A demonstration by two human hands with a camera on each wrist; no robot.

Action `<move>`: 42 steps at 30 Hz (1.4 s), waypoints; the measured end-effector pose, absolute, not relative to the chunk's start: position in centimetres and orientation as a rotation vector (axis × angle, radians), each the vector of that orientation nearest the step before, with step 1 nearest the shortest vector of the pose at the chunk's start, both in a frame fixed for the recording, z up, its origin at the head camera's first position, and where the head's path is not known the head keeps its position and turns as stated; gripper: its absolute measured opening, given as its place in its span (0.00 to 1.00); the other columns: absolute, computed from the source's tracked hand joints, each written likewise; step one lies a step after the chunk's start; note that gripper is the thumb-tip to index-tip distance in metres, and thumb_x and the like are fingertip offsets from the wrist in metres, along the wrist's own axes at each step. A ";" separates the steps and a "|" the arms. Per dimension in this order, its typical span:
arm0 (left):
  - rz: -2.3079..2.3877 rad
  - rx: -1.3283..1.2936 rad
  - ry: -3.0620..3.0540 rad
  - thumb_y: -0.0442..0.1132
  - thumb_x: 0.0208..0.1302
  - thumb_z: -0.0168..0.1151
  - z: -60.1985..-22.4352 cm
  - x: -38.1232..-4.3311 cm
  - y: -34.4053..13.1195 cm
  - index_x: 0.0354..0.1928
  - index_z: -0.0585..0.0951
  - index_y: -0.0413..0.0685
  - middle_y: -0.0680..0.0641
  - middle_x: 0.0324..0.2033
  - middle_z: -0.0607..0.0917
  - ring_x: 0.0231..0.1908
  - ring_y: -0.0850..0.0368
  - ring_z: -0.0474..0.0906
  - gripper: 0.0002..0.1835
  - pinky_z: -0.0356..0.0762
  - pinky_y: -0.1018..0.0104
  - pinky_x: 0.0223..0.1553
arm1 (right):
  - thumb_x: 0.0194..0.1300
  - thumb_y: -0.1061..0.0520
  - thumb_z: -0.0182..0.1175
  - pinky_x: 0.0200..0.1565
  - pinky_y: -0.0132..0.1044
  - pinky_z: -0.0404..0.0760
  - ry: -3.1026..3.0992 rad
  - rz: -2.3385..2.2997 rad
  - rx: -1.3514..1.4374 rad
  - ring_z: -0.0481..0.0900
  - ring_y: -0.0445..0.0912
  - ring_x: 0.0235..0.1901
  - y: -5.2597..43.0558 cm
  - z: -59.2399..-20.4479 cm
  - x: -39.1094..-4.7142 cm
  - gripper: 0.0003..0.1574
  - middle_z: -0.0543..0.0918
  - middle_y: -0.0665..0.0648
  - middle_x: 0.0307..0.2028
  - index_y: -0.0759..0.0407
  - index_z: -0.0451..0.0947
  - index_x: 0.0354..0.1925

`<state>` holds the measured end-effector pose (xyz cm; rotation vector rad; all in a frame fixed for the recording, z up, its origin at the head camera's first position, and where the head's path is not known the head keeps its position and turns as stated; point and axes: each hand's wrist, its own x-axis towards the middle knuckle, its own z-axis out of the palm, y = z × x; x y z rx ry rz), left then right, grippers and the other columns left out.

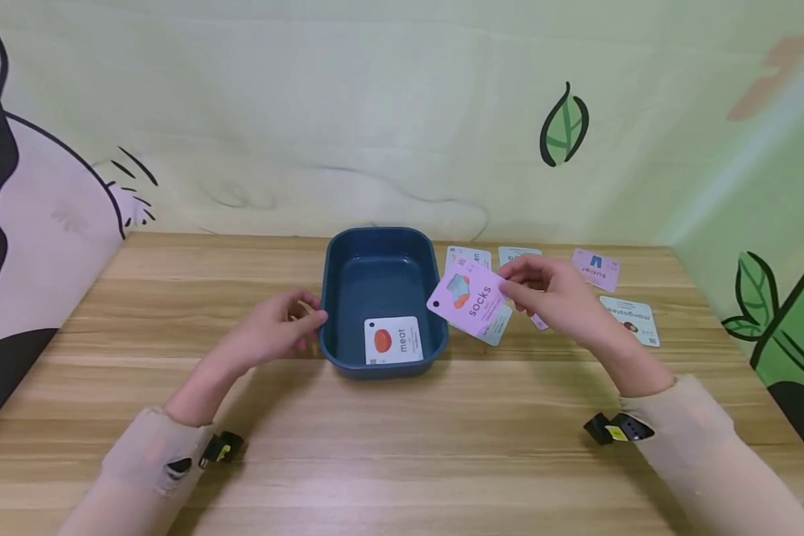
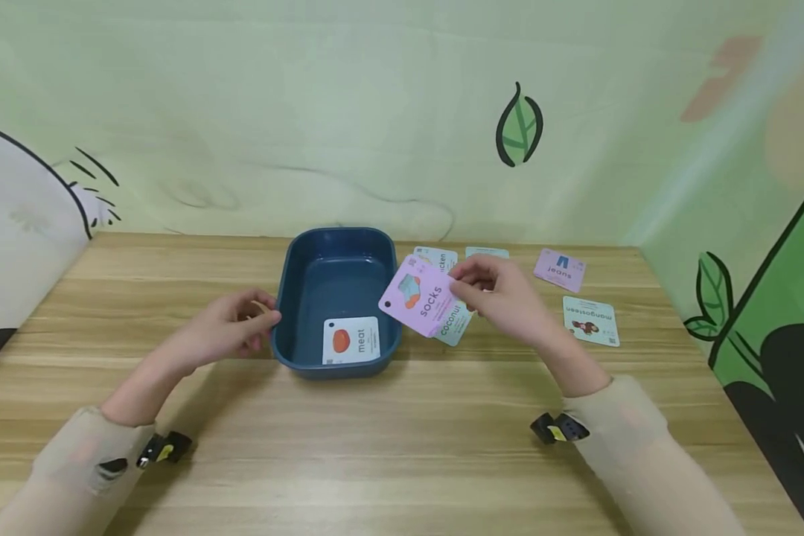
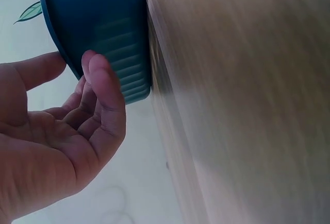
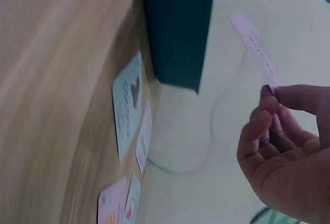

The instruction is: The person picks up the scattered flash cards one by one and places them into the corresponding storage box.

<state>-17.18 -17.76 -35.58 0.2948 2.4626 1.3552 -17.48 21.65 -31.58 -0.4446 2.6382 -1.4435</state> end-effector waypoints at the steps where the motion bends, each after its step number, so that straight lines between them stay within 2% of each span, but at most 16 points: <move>1: 1.361 0.289 2.460 0.42 0.70 0.57 -35.5 -17.2 -17.8 0.52 0.71 0.36 0.39 0.31 0.79 0.26 0.49 0.75 0.17 0.79 0.61 0.25 | 0.67 0.54 0.61 0.25 0.35 0.77 2.639 -1.449 -0.447 0.75 0.52 0.30 21.2 -31.7 -17.5 0.14 0.80 0.63 0.37 0.60 0.77 0.47; 7: 1.437 0.255 2.414 0.40 0.69 0.58 -35.3 -17.0 -17.7 0.52 0.72 0.34 0.40 0.34 0.78 0.28 0.50 0.74 0.17 0.80 0.63 0.26 | 0.66 0.55 0.63 0.31 0.36 0.80 2.661 -1.457 -0.554 0.77 0.50 0.33 18.7 -32.3 -17.4 0.10 0.82 0.56 0.36 0.59 0.79 0.44; 15: 1.619 0.180 2.255 0.37 0.69 0.58 -35.6 -16.9 -17.6 0.61 0.67 0.32 0.35 0.44 0.74 0.33 0.47 0.79 0.24 0.84 0.53 0.36 | 0.64 0.58 0.64 0.30 0.32 0.77 2.664 -1.585 -0.599 0.78 0.47 0.30 15.8 -33.3 -16.7 0.07 0.84 0.53 0.32 0.58 0.81 0.40; 20: 1.634 0.182 2.244 0.35 0.69 0.58 -35.8 -17.1 -17.6 0.63 0.65 0.33 0.34 0.45 0.74 0.35 0.44 0.80 0.25 0.84 0.53 0.36 | 0.64 0.58 0.65 0.27 0.31 0.77 2.627 -1.753 -0.636 0.78 0.49 0.28 14.7 -33.7 -16.4 0.07 0.84 0.55 0.31 0.59 0.81 0.40; 24: 1.665 0.182 2.214 0.34 0.69 0.58 -35.9 -17.2 -17.7 0.64 0.64 0.33 0.34 0.46 0.72 0.35 0.46 0.80 0.26 0.85 0.56 0.35 | 0.63 0.57 0.65 0.28 0.34 0.77 2.660 -1.675 -0.696 0.79 0.45 0.31 14.2 -34.1 -16.1 0.06 0.84 0.51 0.32 0.56 0.81 0.39; 30: 1.722 0.149 2.136 0.33 0.69 0.57 -36.0 -17.3 -17.7 0.66 0.63 0.33 0.33 0.47 0.71 0.35 0.48 0.80 0.26 0.84 0.57 0.37 | 0.62 0.57 0.66 0.25 0.39 0.77 2.761 -1.487 -0.831 0.77 0.41 0.26 13.6 -34.9 -15.7 0.04 0.83 0.45 0.29 0.53 0.82 0.38; 35: 1.747 0.124 2.113 0.33 0.70 0.56 -36.0 -17.4 -17.7 0.66 0.62 0.34 0.33 0.47 0.71 0.33 0.49 0.81 0.26 0.84 0.58 0.38 | 0.61 0.60 0.67 0.21 0.35 0.75 2.783 -1.386 -0.947 0.74 0.41 0.22 13.3 -35.4 -15.6 0.04 0.81 0.43 0.26 0.53 0.83 0.37; 42: 1.762 0.109 2.102 0.32 0.69 0.56 -35.9 -17.5 -17.7 0.67 0.62 0.35 0.33 0.47 0.71 0.32 0.50 0.81 0.27 0.84 0.59 0.38 | 0.60 0.62 0.66 0.21 0.32 0.74 2.791 -1.324 -0.965 0.74 0.41 0.23 13.5 -35.6 -15.8 0.06 0.81 0.44 0.29 0.54 0.83 0.37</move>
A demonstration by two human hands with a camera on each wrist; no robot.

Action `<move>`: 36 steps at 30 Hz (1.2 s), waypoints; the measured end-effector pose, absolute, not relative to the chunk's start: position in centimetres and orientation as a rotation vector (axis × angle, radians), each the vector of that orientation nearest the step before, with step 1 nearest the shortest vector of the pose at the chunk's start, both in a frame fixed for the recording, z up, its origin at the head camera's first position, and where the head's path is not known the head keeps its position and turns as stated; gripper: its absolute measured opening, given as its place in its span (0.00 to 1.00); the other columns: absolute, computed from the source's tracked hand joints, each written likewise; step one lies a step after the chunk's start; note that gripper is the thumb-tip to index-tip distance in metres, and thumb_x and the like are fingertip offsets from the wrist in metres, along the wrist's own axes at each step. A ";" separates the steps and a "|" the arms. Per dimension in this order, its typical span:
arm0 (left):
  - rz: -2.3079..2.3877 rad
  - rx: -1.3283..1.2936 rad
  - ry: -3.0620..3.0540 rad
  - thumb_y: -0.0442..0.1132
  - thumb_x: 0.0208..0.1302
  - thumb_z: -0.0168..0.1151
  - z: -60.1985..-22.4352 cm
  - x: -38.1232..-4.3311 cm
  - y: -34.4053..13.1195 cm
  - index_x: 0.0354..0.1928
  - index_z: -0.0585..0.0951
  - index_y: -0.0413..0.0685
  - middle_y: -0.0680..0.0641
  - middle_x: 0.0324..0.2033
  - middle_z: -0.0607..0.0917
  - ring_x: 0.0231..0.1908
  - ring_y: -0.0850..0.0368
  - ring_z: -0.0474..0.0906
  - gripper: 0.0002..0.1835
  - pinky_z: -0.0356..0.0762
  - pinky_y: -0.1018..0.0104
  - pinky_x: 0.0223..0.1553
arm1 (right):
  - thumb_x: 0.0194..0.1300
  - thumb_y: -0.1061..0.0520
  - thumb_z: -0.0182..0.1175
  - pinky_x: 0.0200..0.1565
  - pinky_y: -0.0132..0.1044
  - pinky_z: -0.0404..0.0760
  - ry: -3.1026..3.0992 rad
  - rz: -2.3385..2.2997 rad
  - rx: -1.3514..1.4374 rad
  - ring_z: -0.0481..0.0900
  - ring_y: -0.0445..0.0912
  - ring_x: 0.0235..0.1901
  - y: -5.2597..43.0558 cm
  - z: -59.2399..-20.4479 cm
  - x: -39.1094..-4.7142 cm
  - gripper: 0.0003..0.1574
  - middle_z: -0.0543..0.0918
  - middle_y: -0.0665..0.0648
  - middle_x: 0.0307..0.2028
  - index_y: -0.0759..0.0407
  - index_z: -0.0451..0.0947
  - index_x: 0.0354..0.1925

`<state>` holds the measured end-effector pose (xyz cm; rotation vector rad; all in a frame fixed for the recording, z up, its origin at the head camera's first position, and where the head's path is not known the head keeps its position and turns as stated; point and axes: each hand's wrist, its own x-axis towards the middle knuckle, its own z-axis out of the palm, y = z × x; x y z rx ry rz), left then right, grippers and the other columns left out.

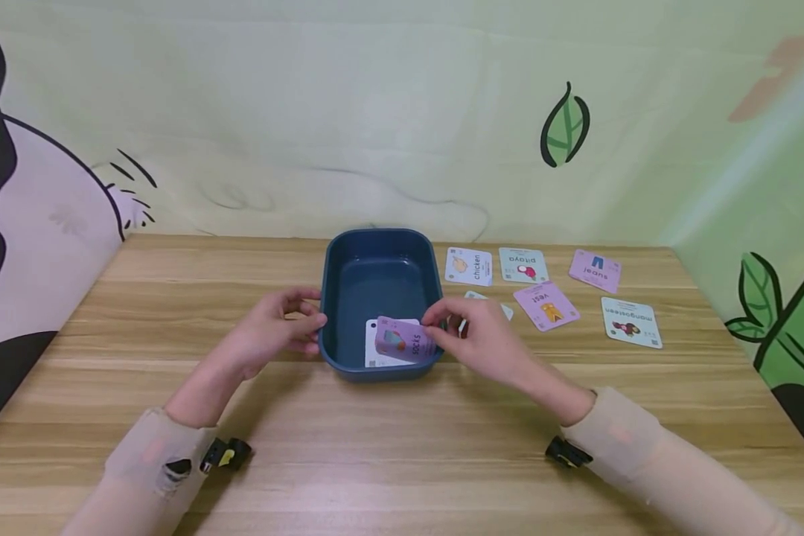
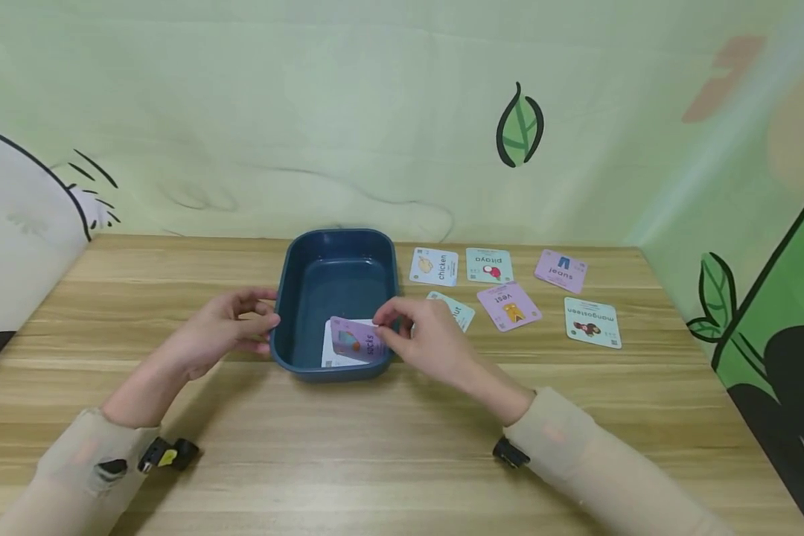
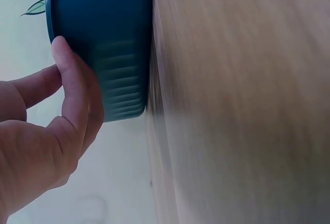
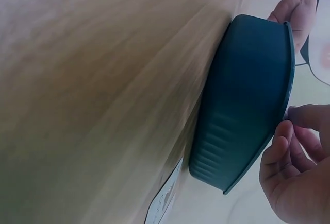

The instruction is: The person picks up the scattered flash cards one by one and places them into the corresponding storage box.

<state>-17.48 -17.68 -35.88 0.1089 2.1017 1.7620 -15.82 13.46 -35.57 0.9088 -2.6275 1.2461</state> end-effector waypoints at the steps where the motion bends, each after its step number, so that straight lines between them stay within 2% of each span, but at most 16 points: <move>1: 1.765 0.106 2.098 0.32 0.69 0.56 -35.9 -17.5 -17.7 0.67 0.62 0.35 0.33 0.47 0.71 0.32 0.50 0.80 0.27 0.84 0.59 0.38 | 0.60 0.63 0.66 0.21 0.32 0.74 -2.632 1.242 0.910 0.74 0.41 0.23 13.5 -35.6 -15.8 0.06 0.82 0.44 0.29 0.55 0.83 0.37; 6: 1.779 0.091 2.084 0.31 0.69 0.57 -35.9 -17.6 -17.7 0.67 0.62 0.34 0.34 0.47 0.70 0.32 0.50 0.80 0.27 0.84 0.58 0.38 | 0.61 0.64 0.65 0.21 0.32 0.74 -2.634 1.209 0.927 0.74 0.40 0.23 13.6 -35.8 -16.0 0.07 0.82 0.45 0.30 0.56 0.83 0.39; 14: 1.789 0.092 2.068 0.30 0.68 0.57 -35.8 -17.6 -17.7 0.67 0.61 0.34 0.34 0.47 0.70 0.32 0.52 0.80 0.28 0.84 0.59 0.37 | 0.62 0.61 0.65 0.21 0.31 0.73 -2.644 1.158 0.972 0.72 0.40 0.23 13.9 -36.2 -16.2 0.09 0.81 0.52 0.38 0.56 0.83 0.43; 21: 1.799 0.092 2.056 0.30 0.68 0.57 -36.0 -17.6 -17.8 0.67 0.61 0.34 0.35 0.47 0.70 0.33 0.51 0.79 0.28 0.84 0.59 0.37 | 0.64 0.62 0.63 0.23 0.35 0.76 -2.603 1.270 1.002 0.74 0.42 0.26 14.4 -36.4 -16.3 0.06 0.80 0.48 0.41 0.57 0.82 0.40; 27: 1.816 0.103 2.037 0.30 0.68 0.56 -36.2 -17.7 -17.8 0.68 0.60 0.34 0.35 0.48 0.70 0.34 0.51 0.78 0.28 0.84 0.58 0.38 | 0.65 0.60 0.62 0.24 0.38 0.76 -2.592 1.356 1.001 0.74 0.43 0.27 15.5 -36.3 -16.7 0.04 0.80 0.46 0.37 0.52 0.81 0.39; 31: 1.809 0.102 2.037 0.30 0.69 0.56 -36.2 -17.8 -17.7 0.68 0.60 0.34 0.35 0.48 0.70 0.34 0.51 0.79 0.29 0.84 0.57 0.39 | 0.65 0.60 0.62 0.25 0.37 0.76 -2.623 1.365 0.940 0.75 0.43 0.28 16.6 -36.5 -17.1 0.04 0.80 0.45 0.34 0.53 0.82 0.38; 36: 1.804 0.099 2.035 0.31 0.69 0.56 -36.1 -17.7 -17.7 0.68 0.60 0.34 0.34 0.49 0.70 0.34 0.50 0.79 0.29 0.84 0.57 0.40 | 0.65 0.59 0.62 0.24 0.36 0.75 -2.652 1.334 0.850 0.74 0.44 0.25 17.9 -36.5 -17.3 0.03 0.81 0.50 0.29 0.51 0.82 0.38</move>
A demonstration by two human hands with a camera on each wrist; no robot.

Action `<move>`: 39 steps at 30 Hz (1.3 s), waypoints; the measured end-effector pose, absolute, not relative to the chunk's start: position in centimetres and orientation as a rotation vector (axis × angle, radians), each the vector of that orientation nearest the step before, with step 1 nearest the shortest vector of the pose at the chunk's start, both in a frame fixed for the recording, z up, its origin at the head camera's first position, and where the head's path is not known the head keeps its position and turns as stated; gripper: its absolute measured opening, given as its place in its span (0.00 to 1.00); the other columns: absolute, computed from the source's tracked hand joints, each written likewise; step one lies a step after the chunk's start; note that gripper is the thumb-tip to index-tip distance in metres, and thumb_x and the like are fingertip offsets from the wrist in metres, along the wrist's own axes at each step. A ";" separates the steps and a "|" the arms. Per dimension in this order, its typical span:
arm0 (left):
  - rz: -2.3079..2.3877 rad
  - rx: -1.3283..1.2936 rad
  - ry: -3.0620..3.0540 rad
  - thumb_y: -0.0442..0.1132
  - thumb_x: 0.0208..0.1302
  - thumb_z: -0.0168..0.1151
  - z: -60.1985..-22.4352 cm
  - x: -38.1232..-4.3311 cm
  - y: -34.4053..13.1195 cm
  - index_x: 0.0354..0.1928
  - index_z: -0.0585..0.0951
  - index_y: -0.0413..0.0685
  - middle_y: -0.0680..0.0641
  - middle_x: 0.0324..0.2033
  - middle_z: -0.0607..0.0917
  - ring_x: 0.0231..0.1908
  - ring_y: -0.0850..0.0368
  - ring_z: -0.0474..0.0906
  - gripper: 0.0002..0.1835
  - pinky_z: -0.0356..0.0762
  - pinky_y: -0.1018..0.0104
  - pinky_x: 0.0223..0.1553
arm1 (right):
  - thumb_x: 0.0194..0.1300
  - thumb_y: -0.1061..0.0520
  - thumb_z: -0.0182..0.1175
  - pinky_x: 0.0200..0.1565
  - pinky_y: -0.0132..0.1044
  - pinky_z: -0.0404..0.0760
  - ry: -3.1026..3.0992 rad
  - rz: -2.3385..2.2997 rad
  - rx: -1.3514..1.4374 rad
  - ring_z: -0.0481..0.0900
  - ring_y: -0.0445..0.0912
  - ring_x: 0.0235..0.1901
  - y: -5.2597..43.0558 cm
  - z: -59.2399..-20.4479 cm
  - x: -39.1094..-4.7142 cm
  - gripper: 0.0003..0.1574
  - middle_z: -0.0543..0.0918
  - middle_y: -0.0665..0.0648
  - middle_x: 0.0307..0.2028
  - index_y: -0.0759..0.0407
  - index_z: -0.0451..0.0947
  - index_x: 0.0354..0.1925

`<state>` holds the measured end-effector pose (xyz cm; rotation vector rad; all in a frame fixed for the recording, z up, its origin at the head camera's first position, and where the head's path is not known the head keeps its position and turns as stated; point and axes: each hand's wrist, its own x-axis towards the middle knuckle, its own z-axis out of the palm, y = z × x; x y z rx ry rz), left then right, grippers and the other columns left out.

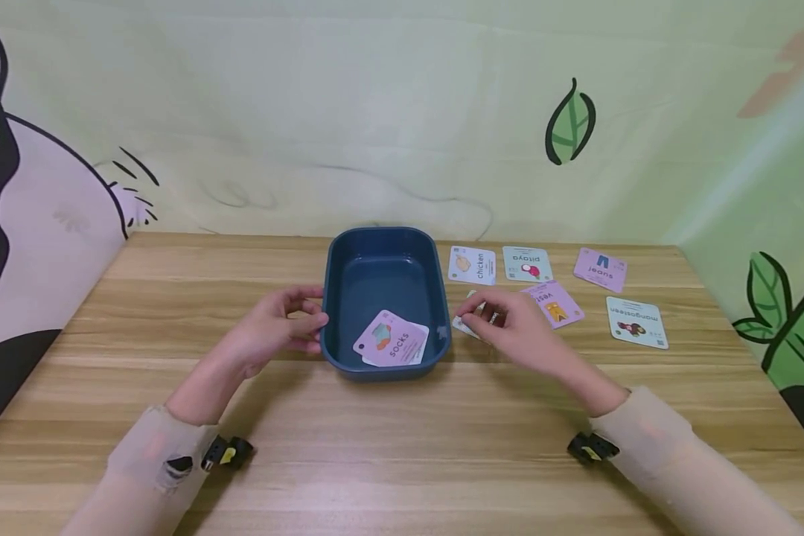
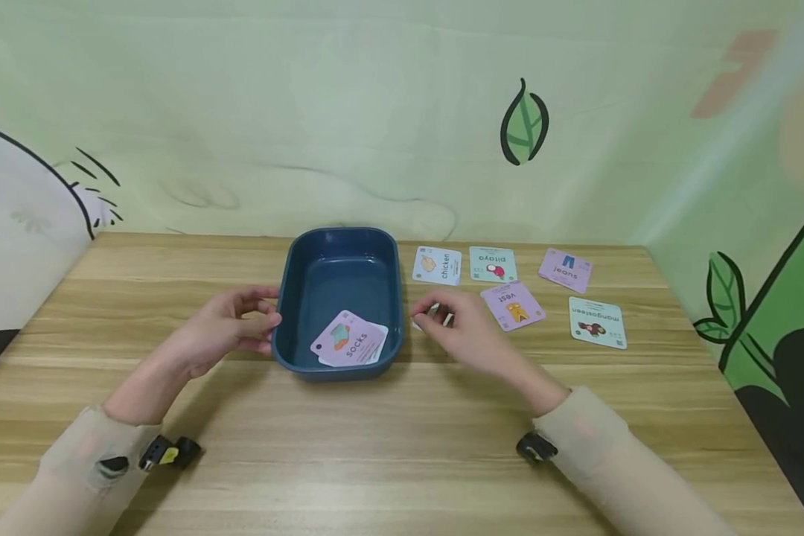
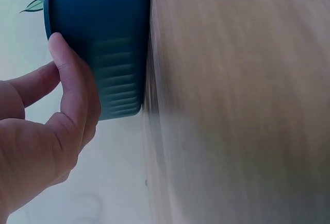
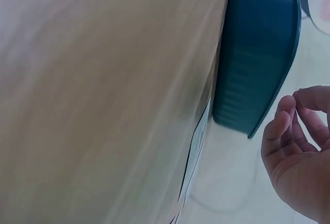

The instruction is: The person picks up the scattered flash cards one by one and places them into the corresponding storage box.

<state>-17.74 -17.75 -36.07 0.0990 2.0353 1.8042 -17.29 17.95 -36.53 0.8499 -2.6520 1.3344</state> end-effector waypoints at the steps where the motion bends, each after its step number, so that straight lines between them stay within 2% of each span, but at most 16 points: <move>1: 1.803 0.100 2.035 0.31 0.69 0.57 -36.1 -17.7 -17.8 0.68 0.60 0.34 0.34 0.49 0.70 0.34 0.50 0.79 0.29 0.84 0.57 0.40 | 0.65 0.58 0.62 0.23 0.36 0.74 -2.659 1.347 0.831 0.74 0.45 0.24 18.2 -36.5 -17.3 0.03 0.81 0.52 0.29 0.52 0.82 0.38; 6: 1.801 0.109 2.029 0.31 0.68 0.57 -36.2 -17.8 -17.8 0.68 0.60 0.35 0.34 0.49 0.70 0.35 0.50 0.79 0.29 0.84 0.57 0.40 | 0.67 0.57 0.62 0.23 0.33 0.74 -2.678 1.399 0.774 0.75 0.47 0.24 19.7 -36.3 -17.6 0.05 0.82 0.58 0.31 0.57 0.82 0.40; 14: 1.805 0.115 2.024 0.31 0.68 0.57 -36.3 -17.8 -17.9 0.68 0.60 0.35 0.34 0.49 0.70 0.35 0.49 0.79 0.29 0.83 0.55 0.40 | 0.69 0.56 0.59 0.23 0.33 0.73 -2.725 1.388 0.651 0.77 0.56 0.27 21.8 -36.0 -18.1 0.06 0.81 0.63 0.32 0.56 0.81 0.41; 21: 1.803 0.116 2.024 0.31 0.68 0.57 -36.3 -17.8 -18.0 0.68 0.60 0.36 0.34 0.49 0.70 0.35 0.49 0.79 0.29 0.83 0.53 0.42 | 0.69 0.61 0.58 0.21 0.31 0.72 -2.746 1.398 0.541 0.75 0.53 0.26 23.5 -35.9 -18.6 0.08 0.78 0.65 0.30 0.63 0.80 0.44; 30: 1.806 0.111 2.016 0.31 0.68 0.57 -36.3 -17.8 -18.0 0.68 0.60 0.36 0.34 0.49 0.70 0.35 0.49 0.79 0.29 0.82 0.52 0.43 | 0.69 0.50 0.58 0.26 0.32 0.77 -2.763 1.348 0.403 0.76 0.53 0.32 25.3 -35.5 -18.3 0.15 0.80 0.63 0.36 0.60 0.80 0.45; 39: 1.803 0.101 2.013 0.31 0.68 0.58 -36.2 -17.8 -18.0 0.67 0.61 0.38 0.34 0.49 0.70 0.35 0.49 0.79 0.29 0.83 0.55 0.41 | 0.70 0.51 0.57 0.26 0.35 0.78 -2.781 1.286 0.242 0.76 0.54 0.32 27.3 -36.2 -19.1 0.16 0.80 0.62 0.37 0.61 0.79 0.47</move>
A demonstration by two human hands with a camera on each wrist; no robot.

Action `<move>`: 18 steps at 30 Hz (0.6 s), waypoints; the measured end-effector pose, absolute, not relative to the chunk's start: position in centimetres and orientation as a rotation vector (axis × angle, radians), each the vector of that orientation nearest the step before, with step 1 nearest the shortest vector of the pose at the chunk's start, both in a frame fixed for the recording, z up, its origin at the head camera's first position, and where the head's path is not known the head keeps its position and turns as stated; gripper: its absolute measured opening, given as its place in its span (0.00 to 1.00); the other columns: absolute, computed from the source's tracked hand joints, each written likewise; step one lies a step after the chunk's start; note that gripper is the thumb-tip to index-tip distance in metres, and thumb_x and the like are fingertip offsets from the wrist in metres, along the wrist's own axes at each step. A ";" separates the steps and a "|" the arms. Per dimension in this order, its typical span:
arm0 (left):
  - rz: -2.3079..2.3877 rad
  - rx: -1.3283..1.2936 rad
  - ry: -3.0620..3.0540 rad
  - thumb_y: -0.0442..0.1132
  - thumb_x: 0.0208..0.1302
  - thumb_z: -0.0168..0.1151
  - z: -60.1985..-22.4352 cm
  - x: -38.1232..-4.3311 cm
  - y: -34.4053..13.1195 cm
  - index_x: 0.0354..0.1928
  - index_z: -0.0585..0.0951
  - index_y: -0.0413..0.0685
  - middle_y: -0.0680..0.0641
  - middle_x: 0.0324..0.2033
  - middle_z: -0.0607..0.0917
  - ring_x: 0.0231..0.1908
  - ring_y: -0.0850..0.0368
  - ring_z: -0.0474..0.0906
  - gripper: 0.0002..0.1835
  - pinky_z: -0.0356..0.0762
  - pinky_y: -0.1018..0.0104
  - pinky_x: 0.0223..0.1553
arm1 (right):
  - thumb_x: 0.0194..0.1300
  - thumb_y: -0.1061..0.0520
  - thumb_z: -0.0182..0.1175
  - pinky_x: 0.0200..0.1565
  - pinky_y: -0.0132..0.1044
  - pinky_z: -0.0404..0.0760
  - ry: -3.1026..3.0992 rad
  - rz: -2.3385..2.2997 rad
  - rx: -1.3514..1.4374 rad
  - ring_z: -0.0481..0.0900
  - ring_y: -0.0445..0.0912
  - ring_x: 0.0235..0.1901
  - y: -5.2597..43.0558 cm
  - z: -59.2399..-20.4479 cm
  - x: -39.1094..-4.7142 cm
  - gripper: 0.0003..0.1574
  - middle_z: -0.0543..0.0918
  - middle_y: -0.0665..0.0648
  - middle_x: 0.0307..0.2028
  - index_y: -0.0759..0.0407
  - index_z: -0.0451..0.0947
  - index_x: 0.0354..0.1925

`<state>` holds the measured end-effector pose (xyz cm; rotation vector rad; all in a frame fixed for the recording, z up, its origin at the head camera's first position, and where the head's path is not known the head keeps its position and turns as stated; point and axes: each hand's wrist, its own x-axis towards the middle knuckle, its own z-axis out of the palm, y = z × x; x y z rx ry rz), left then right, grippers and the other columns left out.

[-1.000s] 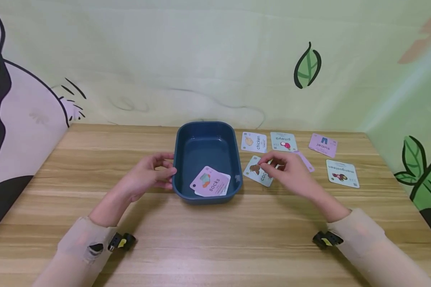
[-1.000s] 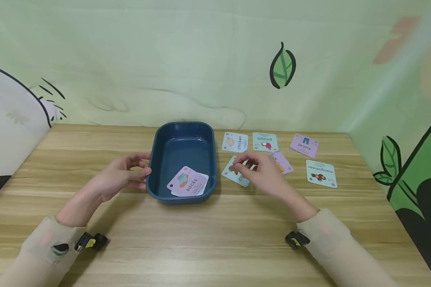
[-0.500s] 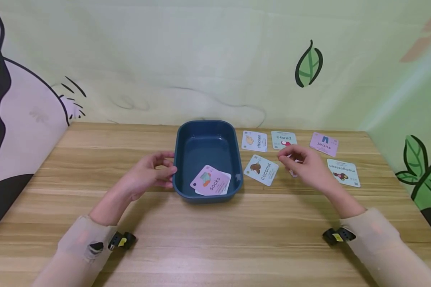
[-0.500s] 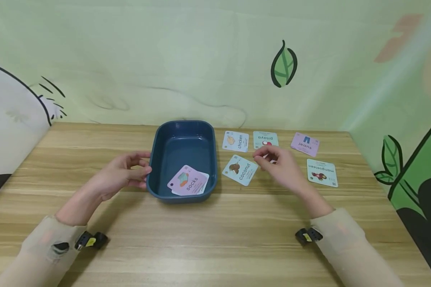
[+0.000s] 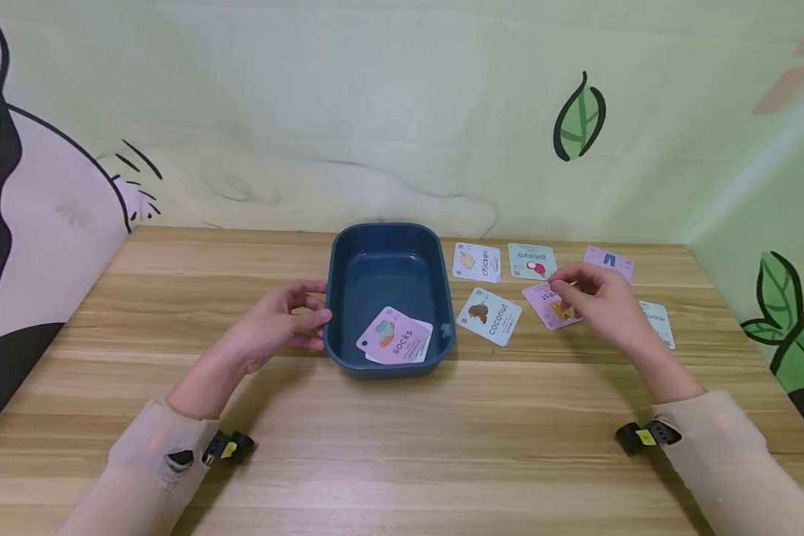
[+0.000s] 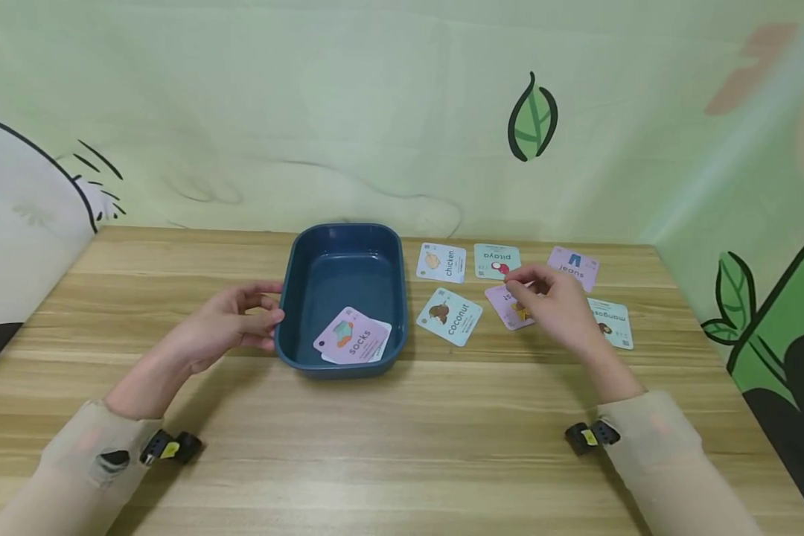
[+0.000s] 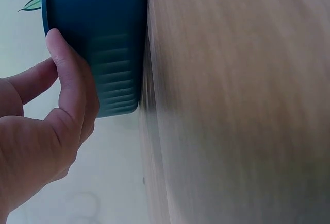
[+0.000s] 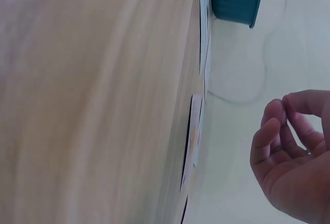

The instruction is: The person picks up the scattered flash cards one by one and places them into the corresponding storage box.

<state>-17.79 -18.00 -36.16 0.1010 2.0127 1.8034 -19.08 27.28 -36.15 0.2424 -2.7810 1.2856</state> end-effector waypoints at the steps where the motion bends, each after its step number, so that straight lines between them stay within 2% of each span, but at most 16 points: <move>1: 1.805 0.099 2.011 0.31 0.68 0.58 -36.1 -17.8 -18.0 0.67 0.61 0.38 0.35 0.49 0.70 0.35 0.49 0.79 0.29 0.83 0.55 0.41 | 0.70 0.50 0.57 0.26 0.34 0.78 -2.781 1.286 0.218 0.76 0.54 0.32 27.5 -36.2 -19.2 0.17 0.80 0.62 0.37 0.62 0.79 0.48; 9: 1.807 0.091 2.005 0.31 0.68 0.57 -36.2 -17.9 -18.0 0.67 0.61 0.38 0.35 0.50 0.69 0.35 0.49 0.79 0.28 0.84 0.56 0.40 | 0.71 0.49 0.54 0.26 0.30 0.74 -2.798 1.184 0.075 0.72 0.49 0.34 28.7 -35.8 -19.2 0.20 0.78 0.61 0.40 0.64 0.77 0.48; 18: 1.822 0.096 1.987 0.30 0.67 0.58 -36.4 -17.9 -18.1 0.67 0.62 0.39 0.36 0.48 0.70 0.34 0.49 0.79 0.28 0.84 0.55 0.40 | 0.72 0.49 0.53 0.31 0.29 0.72 -2.895 1.064 0.046 0.71 0.53 0.42 30.1 -36.0 -19.3 0.23 0.76 0.65 0.44 0.69 0.74 0.50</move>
